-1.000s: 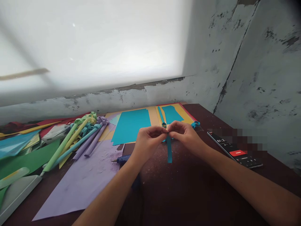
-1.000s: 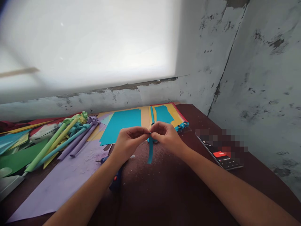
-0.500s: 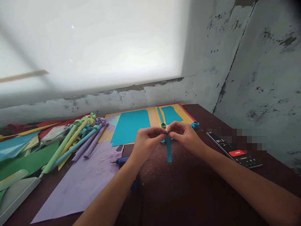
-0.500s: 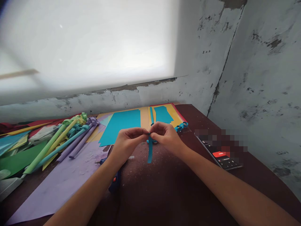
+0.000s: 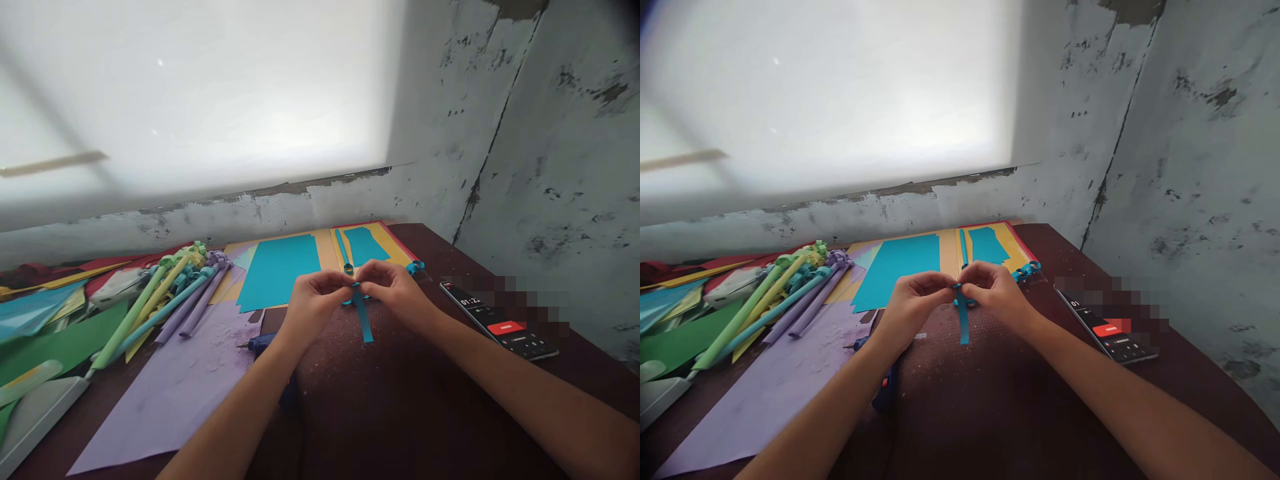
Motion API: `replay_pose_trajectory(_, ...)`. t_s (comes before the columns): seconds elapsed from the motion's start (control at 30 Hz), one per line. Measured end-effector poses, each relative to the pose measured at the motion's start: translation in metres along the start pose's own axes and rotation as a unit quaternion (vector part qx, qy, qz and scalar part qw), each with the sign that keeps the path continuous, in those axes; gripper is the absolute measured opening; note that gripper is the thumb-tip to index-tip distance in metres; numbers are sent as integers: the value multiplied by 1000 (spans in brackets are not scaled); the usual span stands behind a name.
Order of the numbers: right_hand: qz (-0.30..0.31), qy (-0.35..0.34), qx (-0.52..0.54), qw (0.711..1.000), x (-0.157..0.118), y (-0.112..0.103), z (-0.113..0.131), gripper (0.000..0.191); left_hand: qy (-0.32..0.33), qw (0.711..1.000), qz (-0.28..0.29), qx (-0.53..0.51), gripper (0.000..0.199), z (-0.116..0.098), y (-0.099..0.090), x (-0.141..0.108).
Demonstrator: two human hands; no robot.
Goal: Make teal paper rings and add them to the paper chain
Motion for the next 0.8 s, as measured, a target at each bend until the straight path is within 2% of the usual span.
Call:
replay_pose_trajectory(0.33, -13, -6, -14, 1000, 0, -1, 0, 7, -16, 1000, 13, -10, 16, -1, 1, -1)
replay_pose_trajectory(0.57, 9, 18, -4, 1000, -1, 1, 3, 9, -8, 1000, 2, -8, 12, -1, 0, -1)
replay_pose_trajectory(0.8, -9, 4, -7, 1000, 0, 0, -1, 7, -21, 1000, 17, -13, 16, 1, 1, 0)
Point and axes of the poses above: each hand's wrist, its own x-axis towards the middle knuckle, its own y-axis out of the palm, z = x × y, the point moved 2 cm from there along x, towards the middle knuckle, and after that the axes turned 15 degrees about -z, right-handed, at the moved point
